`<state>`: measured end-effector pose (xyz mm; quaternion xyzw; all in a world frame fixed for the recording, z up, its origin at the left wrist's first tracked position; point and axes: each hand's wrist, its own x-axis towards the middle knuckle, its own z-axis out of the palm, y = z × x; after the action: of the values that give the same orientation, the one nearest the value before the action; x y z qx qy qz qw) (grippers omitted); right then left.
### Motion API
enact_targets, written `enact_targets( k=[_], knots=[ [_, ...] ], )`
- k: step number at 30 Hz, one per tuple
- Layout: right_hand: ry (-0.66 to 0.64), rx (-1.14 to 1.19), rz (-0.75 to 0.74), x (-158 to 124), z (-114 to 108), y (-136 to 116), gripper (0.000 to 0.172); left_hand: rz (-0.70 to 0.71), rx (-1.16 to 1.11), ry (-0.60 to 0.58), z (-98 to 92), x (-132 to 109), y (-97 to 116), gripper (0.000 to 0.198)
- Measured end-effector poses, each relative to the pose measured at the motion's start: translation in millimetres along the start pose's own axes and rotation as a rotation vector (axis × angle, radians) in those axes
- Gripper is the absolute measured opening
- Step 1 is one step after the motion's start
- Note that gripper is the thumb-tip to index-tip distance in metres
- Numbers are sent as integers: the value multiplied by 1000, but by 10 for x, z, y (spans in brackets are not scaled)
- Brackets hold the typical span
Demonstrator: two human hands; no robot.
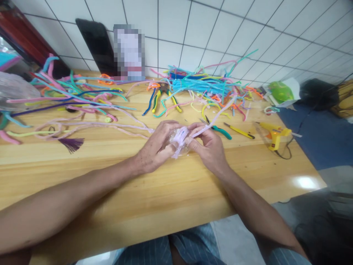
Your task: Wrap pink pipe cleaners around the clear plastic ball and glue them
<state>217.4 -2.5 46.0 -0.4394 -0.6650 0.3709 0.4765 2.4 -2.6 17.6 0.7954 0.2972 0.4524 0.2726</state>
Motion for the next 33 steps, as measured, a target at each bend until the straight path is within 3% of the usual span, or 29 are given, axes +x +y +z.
enact_targets(
  k=[12,19,33],
  knots=[
    [4,-29,-68,-3,-20,-31,9,-25,-9,-8,-8,-4,6,39],
    [-57,-141,-123,-1,-57,-87,1,-42,1,4,-5,-3,7,39],
    [-72,-172,-105,-7,-67,-117,3,-52,15,9,14,6,-11,43]
  ],
)
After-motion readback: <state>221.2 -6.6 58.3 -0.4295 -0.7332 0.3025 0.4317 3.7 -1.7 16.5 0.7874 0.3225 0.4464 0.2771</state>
